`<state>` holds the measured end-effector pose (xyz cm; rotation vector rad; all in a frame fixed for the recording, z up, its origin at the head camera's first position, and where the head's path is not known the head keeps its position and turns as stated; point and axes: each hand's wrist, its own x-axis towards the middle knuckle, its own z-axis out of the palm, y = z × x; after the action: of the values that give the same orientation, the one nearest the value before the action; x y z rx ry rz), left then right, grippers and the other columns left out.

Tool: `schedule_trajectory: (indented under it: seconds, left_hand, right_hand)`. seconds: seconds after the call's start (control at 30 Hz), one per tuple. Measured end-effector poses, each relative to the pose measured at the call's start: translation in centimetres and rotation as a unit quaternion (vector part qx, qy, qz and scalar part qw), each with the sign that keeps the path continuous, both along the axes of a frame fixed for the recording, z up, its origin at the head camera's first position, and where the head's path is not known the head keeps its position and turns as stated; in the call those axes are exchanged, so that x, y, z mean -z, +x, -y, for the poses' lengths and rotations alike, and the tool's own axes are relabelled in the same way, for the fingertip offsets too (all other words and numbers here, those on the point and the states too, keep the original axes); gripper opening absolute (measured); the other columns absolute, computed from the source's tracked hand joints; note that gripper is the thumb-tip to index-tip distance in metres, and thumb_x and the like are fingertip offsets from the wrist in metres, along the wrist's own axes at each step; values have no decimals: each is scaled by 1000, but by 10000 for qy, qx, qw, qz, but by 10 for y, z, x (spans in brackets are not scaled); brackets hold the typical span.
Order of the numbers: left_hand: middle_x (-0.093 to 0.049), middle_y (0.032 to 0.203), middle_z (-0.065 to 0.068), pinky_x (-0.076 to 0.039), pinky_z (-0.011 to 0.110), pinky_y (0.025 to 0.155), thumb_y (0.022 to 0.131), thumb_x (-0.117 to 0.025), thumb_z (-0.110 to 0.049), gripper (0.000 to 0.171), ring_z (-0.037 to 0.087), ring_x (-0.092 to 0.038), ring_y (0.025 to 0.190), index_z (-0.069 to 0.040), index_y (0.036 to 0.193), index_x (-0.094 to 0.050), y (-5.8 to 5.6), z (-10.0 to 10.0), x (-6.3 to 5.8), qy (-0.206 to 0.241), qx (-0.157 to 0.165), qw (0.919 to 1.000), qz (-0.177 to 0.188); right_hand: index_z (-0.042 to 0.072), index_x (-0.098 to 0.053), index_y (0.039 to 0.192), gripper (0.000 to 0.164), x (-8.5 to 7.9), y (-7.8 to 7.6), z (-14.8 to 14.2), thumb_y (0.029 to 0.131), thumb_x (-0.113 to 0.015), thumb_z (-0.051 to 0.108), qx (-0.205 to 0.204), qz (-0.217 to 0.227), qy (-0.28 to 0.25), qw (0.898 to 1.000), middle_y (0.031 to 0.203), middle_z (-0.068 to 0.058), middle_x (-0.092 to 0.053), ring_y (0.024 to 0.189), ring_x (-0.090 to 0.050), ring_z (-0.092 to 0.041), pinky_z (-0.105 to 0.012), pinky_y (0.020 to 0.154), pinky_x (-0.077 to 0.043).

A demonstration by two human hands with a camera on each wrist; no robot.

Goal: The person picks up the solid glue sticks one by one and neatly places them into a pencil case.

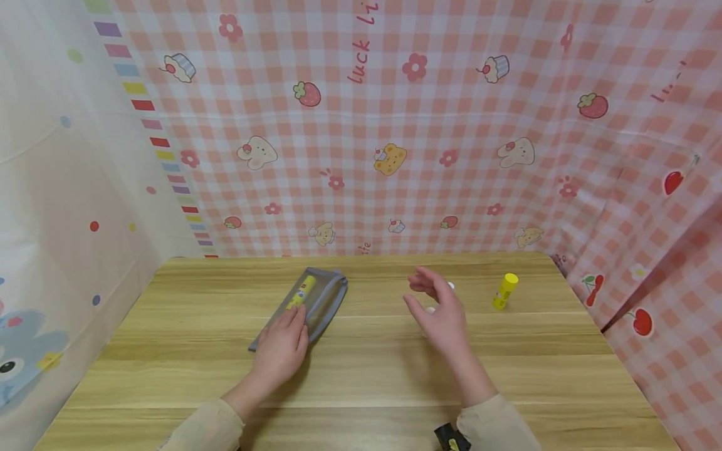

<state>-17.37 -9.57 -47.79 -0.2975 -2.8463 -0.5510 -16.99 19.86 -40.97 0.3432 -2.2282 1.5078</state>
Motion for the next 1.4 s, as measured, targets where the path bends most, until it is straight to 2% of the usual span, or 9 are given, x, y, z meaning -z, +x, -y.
schedule_trajectory:
  seconds: [0.17, 0.3, 0.57, 0.9, 1.17, 1.4]
  left_hand:
    - [-51, 143, 21, -35, 73, 97, 101, -47, -23, 46, 40, -47, 130, -2, 142, -51, 0, 0, -1, 21, 2, 10000, 27]
    - [-51, 143, 20, -34, 73, 97, 101, -47, -23, 46, 40, -47, 130, -2, 142, -51, 0, -1, 0, 30, -1, 10000, 33]
    - [-51, 143, 20, -35, 73, 96, 101, -47, -23, 45, 40, -48, 130, -2, 141, -52, 0, 0, 1, 31, 14, 10000, -2]
    - [-52, 142, 20, -36, 72, 96, 101, -47, -22, 45, 39, -49, 129, -2, 140, -53, -1, 0, 2, -23, -1, 10000, -48]
    - [-52, 141, 20, -37, 72, 96, 101, -46, -22, 45, 38, -49, 129, -3, 140, -53, -1, 0, 2, -53, -30, 10000, -52]
    - [-52, 142, 19, -37, 72, 96, 101, -46, -23, 45, 38, -49, 130, -3, 141, -53, -1, 0, 2, -68, -37, 10000, -47]
  right_hand:
    - [-3, -52, 134, 48, 0, 0, -9, 89, -69, -4, 108, -87, -98, 9999, 122, -20, -64, 104, -61, -9, -13, 95, -41]
    - [-4, -52, 134, 48, 2, 0, -17, 89, -68, -6, 184, -156, -166, 9996, 123, -21, -63, 102, -60, -4, -12, 95, -41]
    - [-4, -50, 136, 49, 7, -1, -34, 90, -67, -7, 469, -12, -288, 9985, 123, -21, -61, 102, -59, -1, -12, 95, -41]
    - [-3, -50, 137, 51, 15, -2, -55, 89, -69, -4, 1052, 349, -316, 9933, 124, -19, -62, 100, -59, 1, -11, 94, -42]
    - [-6, -53, 132, 48, 18, -2, -68, 87, -69, -8, 1294, 297, -462, 9901, 112, 2, -65, 95, -60, 3, -12, 89, -45]
    - [-4, -52, 135, 50, 24, -1, -78, 88, -69, -6, 1427, 425, -407, 9880, 112, 6, -64, 96, -60, 2, -11, 89, -44]
